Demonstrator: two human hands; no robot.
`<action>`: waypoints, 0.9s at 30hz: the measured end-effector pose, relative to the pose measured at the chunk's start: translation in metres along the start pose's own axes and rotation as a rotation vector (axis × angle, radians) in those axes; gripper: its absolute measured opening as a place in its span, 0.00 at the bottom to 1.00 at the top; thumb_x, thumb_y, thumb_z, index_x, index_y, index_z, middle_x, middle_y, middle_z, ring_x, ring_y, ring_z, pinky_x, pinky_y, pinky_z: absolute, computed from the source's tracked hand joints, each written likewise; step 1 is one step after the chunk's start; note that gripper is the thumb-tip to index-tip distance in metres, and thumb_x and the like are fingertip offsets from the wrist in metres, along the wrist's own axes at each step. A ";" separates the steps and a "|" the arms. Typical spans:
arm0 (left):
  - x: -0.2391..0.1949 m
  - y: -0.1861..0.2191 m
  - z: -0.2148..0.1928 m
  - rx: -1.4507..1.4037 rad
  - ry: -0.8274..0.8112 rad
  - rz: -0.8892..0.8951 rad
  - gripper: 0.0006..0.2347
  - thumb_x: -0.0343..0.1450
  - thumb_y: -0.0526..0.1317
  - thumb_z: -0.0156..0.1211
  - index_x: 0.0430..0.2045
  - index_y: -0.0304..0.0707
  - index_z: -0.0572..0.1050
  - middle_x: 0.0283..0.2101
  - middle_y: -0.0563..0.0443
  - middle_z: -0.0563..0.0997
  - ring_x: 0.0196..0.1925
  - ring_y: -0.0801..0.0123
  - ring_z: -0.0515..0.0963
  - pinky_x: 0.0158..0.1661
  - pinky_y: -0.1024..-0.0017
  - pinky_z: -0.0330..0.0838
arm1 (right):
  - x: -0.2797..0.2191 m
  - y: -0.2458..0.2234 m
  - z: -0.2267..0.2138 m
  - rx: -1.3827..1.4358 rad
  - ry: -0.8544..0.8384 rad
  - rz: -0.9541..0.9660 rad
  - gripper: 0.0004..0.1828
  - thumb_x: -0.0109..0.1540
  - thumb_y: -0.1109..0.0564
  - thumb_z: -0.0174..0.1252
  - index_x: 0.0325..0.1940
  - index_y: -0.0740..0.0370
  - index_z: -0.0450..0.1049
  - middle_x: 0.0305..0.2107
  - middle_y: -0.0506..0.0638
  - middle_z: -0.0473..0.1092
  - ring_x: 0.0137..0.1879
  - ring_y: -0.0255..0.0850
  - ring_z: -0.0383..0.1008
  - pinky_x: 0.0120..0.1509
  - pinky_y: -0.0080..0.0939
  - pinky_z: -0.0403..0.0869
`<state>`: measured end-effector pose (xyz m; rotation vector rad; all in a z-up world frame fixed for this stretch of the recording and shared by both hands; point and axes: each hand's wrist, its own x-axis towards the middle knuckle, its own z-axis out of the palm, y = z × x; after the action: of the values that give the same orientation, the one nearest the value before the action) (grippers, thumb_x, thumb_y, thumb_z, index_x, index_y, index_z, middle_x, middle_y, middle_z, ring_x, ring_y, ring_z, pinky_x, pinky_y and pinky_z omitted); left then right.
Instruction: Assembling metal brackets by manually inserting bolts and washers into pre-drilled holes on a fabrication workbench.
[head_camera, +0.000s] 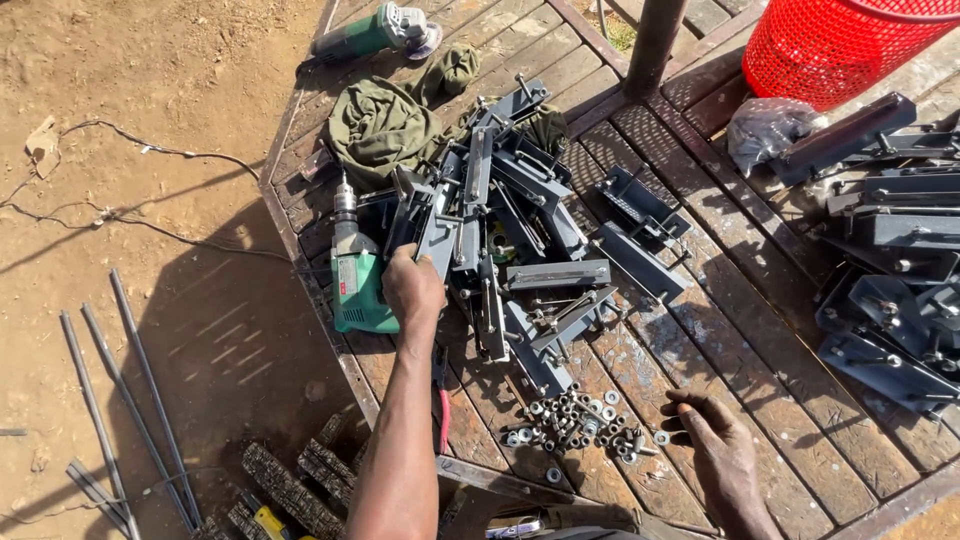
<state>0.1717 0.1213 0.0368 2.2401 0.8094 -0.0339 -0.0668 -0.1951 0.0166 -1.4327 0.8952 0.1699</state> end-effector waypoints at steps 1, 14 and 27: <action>0.001 0.001 -0.006 -0.006 -0.010 0.003 0.15 0.75 0.35 0.54 0.57 0.38 0.75 0.53 0.41 0.82 0.51 0.50 0.82 0.48 0.56 0.77 | 0.000 0.005 0.001 -0.003 0.012 -0.003 0.14 0.71 0.65 0.48 0.55 0.72 0.78 0.41 0.64 0.77 0.43 0.51 0.76 0.47 0.46 0.72; -0.020 -0.007 -0.039 -0.032 -0.125 0.160 0.16 0.74 0.32 0.54 0.57 0.42 0.76 0.51 0.41 0.83 0.43 0.54 0.82 0.44 0.59 0.78 | -0.013 -0.010 0.012 -0.134 -0.018 -0.019 0.15 0.71 0.66 0.49 0.54 0.71 0.80 0.39 0.63 0.79 0.40 0.50 0.76 0.45 0.45 0.71; 0.018 0.000 -0.138 -0.916 -0.073 0.115 0.10 0.69 0.32 0.59 0.44 0.33 0.77 0.39 0.41 0.83 0.27 0.64 0.77 0.15 0.71 0.68 | -0.030 -0.035 0.052 -0.190 -0.212 0.105 0.18 0.68 0.58 0.53 0.57 0.71 0.81 0.44 0.62 0.80 0.46 0.52 0.77 0.51 0.49 0.73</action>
<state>0.1571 0.2219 0.1320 1.3977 0.4995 0.2585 -0.0440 -0.1425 0.0567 -1.5110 0.7952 0.4883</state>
